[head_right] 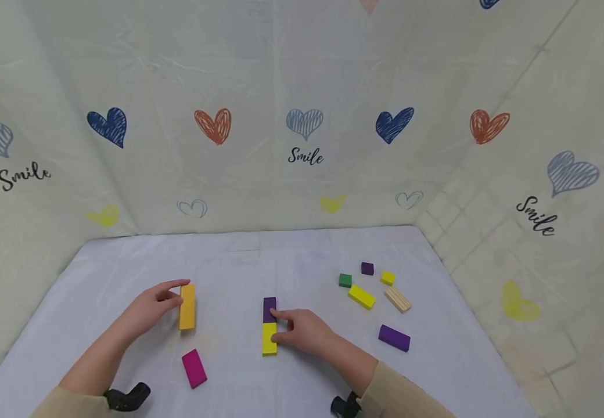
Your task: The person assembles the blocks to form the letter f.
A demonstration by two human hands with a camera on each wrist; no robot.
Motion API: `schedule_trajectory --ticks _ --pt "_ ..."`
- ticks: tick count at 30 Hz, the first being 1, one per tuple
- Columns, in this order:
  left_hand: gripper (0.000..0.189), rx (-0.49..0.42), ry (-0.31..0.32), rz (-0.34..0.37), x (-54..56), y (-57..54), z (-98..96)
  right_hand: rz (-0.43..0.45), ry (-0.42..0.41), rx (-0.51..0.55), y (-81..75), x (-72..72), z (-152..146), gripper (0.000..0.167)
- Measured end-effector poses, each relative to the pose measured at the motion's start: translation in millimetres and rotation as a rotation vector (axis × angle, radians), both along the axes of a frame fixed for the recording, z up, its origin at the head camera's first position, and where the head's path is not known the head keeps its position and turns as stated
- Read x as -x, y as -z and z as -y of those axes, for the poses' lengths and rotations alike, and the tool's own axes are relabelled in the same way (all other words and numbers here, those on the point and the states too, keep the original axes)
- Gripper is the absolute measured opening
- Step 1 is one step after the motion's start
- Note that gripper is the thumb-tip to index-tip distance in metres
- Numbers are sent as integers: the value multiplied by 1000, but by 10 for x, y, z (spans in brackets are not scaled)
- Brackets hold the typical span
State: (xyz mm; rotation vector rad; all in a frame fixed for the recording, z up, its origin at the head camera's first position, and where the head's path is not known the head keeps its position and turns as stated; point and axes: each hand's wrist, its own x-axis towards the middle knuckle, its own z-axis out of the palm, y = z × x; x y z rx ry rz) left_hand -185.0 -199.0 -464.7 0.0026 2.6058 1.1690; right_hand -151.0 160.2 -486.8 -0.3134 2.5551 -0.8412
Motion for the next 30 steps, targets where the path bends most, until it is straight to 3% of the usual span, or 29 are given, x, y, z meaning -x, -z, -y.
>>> schedule_trajectory --ticks 8,18,30 --pt "46 -57 11 -16 237 -5 -272 4 8 -15 19 27 7 61" --pt "46 -163 3 -17 564 15 -772 12 9 -28 22 38 23 61" --pt "43 -186 -10 -70 686 67 -1311 9 4 -22 14 38 8 62"
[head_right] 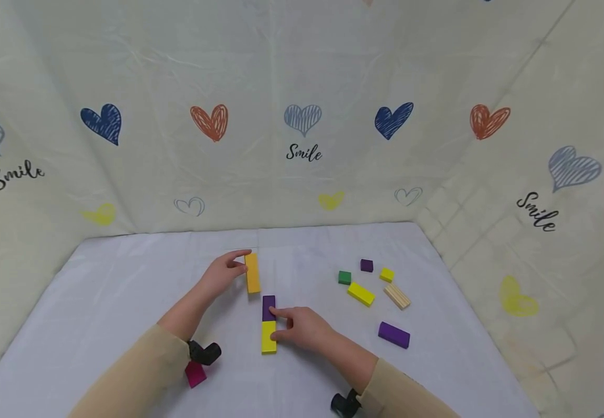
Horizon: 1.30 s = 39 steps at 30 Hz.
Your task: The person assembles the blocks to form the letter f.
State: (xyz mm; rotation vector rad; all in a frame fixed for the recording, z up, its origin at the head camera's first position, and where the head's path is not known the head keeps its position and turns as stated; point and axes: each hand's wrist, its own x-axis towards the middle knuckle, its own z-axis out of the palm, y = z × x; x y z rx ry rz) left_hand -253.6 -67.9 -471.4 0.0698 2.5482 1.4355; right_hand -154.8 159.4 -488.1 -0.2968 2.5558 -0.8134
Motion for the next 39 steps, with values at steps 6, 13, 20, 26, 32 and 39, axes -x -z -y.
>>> schedule_trajectory --ticks 6,13,20,26,32,39 --pt "41 0 9 -9 94 149 -150 1 2 6 -16 -4 3 61" --pt "40 -5 30 -36 137 250 -280 4 3 9 -21 -9 10 61" --pt "39 33 40 -27 120 301 -368 4 9 12 -4 3 -4 62" --pt "39 41 44 -11 124 290 -382 6 2 12 -14 8 -9 61" --pt "39 49 60 -10 142 294 -370 1 -3 2 -36 7 -7 60" --pt "40 83 79 7 152 289 -352 10 1 6 -28 5 1 61"
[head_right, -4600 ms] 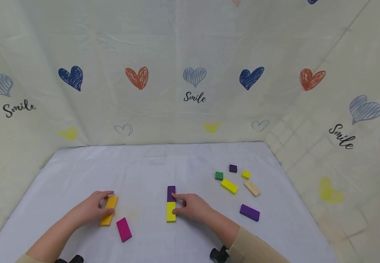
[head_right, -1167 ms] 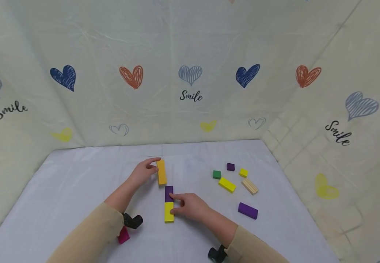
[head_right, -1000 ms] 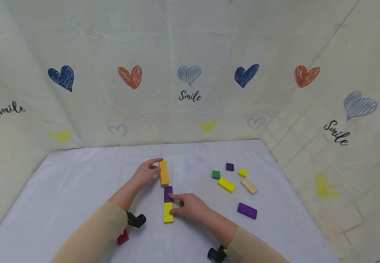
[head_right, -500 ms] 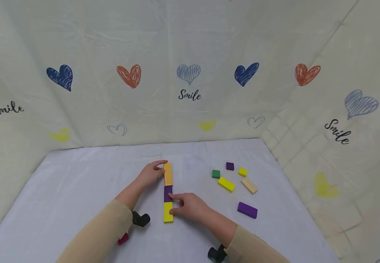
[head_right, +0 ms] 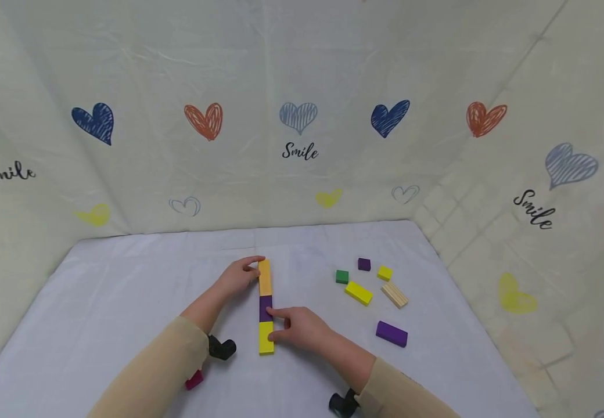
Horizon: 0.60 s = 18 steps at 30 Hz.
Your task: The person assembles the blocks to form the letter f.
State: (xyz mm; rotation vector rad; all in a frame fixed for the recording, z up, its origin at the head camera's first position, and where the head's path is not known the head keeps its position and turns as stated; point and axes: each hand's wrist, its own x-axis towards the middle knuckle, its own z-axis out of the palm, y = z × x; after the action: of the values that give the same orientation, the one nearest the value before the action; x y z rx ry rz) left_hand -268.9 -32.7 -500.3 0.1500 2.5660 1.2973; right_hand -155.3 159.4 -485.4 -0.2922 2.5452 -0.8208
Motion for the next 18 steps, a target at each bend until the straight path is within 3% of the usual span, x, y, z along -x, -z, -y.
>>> schedule_trajectory --ticks 11,18 --pt "37 17 33 52 40 -7 -10 -7 0 5 7 -12 5 60" --pt "36 56 42 34 52 1 -18 -6 4 4 12 -16 5 60"
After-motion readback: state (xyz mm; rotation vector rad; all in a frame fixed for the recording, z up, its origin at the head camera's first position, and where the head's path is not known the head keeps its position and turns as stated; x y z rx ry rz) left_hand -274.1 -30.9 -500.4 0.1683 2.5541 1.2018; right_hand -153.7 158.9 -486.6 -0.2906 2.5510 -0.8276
